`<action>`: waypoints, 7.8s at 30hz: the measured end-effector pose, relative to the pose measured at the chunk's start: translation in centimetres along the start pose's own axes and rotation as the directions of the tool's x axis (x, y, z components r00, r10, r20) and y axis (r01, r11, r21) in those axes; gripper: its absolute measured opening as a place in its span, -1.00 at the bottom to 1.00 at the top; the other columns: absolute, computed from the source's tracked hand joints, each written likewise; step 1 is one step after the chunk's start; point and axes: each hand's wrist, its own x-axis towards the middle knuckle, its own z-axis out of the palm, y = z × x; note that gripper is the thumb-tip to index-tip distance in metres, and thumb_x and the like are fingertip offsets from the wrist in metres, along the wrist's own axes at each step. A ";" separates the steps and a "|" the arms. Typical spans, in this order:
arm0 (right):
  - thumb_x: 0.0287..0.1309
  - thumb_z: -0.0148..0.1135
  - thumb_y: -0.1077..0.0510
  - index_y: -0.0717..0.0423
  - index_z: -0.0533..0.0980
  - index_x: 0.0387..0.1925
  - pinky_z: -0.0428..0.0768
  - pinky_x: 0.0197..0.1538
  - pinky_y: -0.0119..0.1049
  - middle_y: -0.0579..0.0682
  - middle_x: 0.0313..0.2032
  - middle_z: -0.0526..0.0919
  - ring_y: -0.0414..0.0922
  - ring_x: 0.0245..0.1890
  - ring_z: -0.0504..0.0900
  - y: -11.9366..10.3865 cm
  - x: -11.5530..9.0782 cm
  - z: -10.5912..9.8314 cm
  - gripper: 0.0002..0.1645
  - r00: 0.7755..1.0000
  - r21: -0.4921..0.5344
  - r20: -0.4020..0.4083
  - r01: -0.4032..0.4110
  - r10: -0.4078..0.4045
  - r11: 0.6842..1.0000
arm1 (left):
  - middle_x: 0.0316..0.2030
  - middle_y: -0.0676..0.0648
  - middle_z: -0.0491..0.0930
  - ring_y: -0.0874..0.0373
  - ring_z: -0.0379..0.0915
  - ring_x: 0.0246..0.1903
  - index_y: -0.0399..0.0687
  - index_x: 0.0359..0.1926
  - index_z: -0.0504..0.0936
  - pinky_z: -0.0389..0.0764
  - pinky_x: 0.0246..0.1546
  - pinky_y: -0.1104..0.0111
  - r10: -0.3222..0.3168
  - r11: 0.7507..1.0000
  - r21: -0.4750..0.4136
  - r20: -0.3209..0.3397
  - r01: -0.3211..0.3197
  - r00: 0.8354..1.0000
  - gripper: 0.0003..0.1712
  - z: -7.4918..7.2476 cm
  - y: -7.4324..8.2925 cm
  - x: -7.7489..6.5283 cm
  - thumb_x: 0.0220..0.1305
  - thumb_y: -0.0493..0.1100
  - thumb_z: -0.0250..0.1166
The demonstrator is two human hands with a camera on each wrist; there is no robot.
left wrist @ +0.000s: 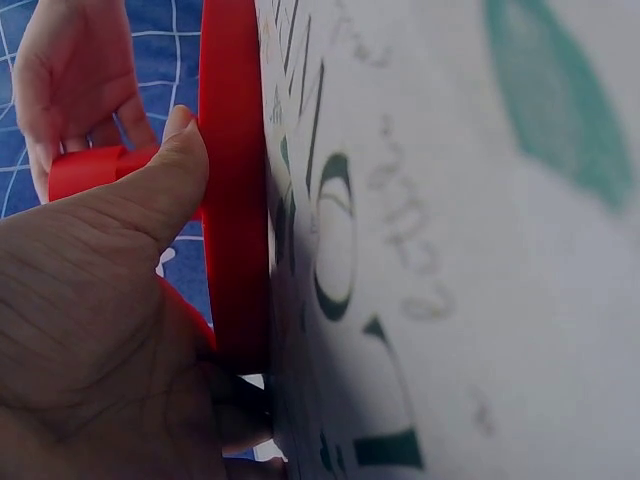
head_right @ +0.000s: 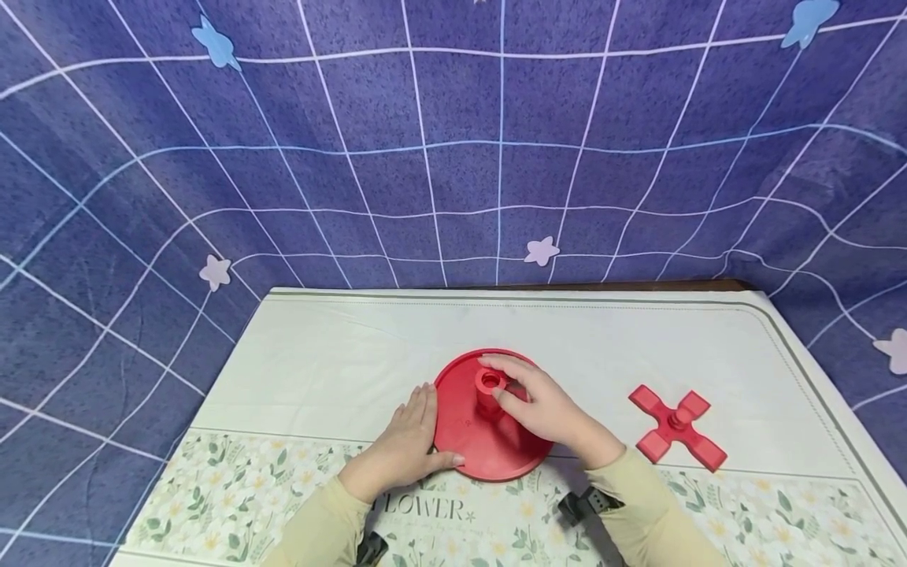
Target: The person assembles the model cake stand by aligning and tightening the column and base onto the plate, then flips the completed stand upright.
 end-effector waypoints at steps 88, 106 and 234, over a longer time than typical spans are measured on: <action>0.04 0.48 0.05 0.07 0.48 0.10 0.66 -0.15 -0.16 -0.02 -0.11 0.66 -0.13 -0.22 0.69 -0.6 -0.5 1.2 -0.41 0.971 -0.251 -0.213 -0.163 0.110 0.954 | 0.49 -0.34 -0.15 -0.23 -0.30 0.48 -0.41 0.49 -0.14 -0.02 0.38 -0.09 -0.003 1.000 0.013 -0.003 0.003 1.000 0.30 0.2 0.1 0.0 0.14 0.41 0.24; 0.06 0.45 0.22 0.09 0.53 0.02 0.65 -0.08 -0.12 -0.02 -0.14 0.67 -0.13 -0.20 0.70 0.0 -0.6 1.8 -0.55 0.967 -0.015 -0.184 -0.180 0.174 0.984 | 0.49 -0.36 -0.17 -0.24 -0.30 0.47 -0.43 0.48 -0.15 -0.03 0.38 -0.09 0.000 1.000 0.011 -0.011 0.000 1.000 0.29 0.2 0.2 -0.1 0.17 0.42 0.21; -0.09 0.42 0.47 0.24 0.55 0.04 0.43 -0.18 -0.70 -0.17 -0.22 0.68 -0.64 -0.19 0.49 -1.9 -9.5 -9.9 -0.44 0.798 -0.371 -0.602 -0.292 0.011 0.882 | 0.47 -0.43 -0.17 -0.29 -0.29 0.46 -0.49 0.46 -0.13 -0.03 0.37 -0.14 0.039 0.999 -0.008 -0.023 -0.039 0.999 0.25 0.0 0.0 -0.3 0.21 0.38 0.20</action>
